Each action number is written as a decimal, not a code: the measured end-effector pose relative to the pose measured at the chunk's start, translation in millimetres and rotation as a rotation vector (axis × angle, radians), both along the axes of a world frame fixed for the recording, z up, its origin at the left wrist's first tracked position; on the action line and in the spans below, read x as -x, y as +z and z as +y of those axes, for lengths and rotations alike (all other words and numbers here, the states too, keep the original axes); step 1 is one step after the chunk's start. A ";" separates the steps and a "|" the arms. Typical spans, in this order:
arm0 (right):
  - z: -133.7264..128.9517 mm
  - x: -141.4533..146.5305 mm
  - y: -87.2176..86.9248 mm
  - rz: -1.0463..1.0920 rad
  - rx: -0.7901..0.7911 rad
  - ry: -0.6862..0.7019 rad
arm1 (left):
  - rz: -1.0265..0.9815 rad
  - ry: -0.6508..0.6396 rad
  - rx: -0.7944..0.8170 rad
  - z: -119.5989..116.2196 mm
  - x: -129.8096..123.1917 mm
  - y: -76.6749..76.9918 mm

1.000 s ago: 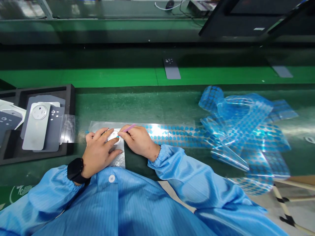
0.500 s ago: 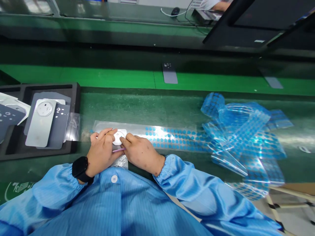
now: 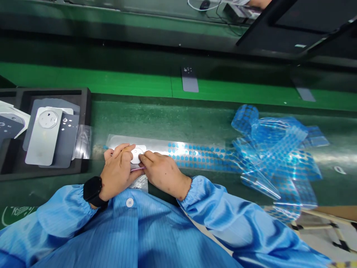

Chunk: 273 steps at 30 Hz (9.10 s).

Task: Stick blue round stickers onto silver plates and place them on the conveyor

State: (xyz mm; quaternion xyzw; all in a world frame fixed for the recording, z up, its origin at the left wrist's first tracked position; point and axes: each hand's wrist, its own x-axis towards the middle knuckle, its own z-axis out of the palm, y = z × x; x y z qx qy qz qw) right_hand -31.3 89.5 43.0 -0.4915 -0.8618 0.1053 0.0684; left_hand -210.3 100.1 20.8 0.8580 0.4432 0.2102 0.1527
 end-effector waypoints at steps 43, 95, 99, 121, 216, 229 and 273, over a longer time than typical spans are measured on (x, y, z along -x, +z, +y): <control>10.8 -1.9 -10.8 0.079 -0.156 0.049 | -0.104 0.032 0.056 -2.5 -1.0 3.0; 22.4 5.3 7.3 0.097 0.163 -0.152 | -0.081 0.040 0.068 -1.2 -0.6 3.7; 25.4 9.6 10.8 0.002 0.223 -0.150 | -0.089 0.044 0.067 -1.4 -1.1 4.3; 1.4 -1.5 -5.7 0.102 -0.220 0.031 | -0.099 0.030 0.056 -3.7 -2.2 6.5; 0.8 -11.2 -11.4 0.171 -0.197 0.017 | -0.127 0.067 0.083 -2.1 -2.6 4.3; 9.7 -2.5 -5.0 0.162 -0.067 -0.066 | -0.135 0.065 0.034 -0.2 -3.5 -1.7; 13.4 -5.7 -8.6 0.136 -0.012 0.042 | 0.538 0.836 0.374 327.9 165.7 83.3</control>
